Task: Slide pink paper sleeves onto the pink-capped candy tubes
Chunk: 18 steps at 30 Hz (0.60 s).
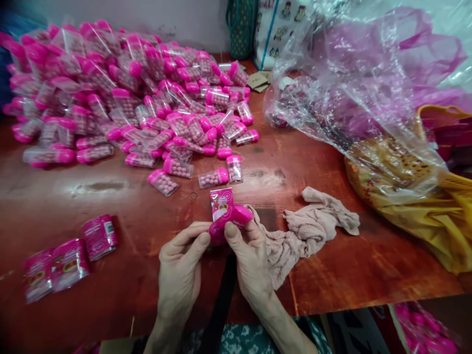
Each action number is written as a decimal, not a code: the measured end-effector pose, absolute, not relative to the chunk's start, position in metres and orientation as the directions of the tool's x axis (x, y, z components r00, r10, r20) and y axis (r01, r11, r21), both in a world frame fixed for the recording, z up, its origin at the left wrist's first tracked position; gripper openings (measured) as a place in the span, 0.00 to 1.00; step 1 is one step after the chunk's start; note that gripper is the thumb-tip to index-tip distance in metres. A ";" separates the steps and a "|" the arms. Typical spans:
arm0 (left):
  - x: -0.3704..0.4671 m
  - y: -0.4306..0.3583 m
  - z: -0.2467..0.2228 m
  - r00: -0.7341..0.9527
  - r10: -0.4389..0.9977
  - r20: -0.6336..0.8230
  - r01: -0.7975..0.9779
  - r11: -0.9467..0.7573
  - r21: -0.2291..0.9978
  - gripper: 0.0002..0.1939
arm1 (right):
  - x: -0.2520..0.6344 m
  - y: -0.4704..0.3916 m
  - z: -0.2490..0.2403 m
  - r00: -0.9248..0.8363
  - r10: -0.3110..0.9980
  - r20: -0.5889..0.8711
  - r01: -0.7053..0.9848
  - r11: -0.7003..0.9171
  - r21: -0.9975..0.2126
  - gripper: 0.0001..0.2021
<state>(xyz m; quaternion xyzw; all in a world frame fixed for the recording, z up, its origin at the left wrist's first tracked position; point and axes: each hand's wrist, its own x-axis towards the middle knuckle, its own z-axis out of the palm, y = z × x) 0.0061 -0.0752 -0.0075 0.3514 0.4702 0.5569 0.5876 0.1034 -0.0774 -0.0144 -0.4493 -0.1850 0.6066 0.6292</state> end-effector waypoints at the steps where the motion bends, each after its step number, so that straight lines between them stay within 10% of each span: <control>1: 0.003 -0.074 -0.007 -0.049 0.985 -0.163 -0.336 0.137 0.932 0.07 | 0.103 -0.079 -0.016 0.206 0.936 -0.284 -0.556 -0.127 -0.822 0.06; 18: -0.022 -0.061 0.018 0.263 0.831 -0.491 -0.382 0.557 0.737 0.04 | 0.121 -0.082 -0.008 0.026 0.993 0.114 -0.105 0.116 -0.988 0.11</control>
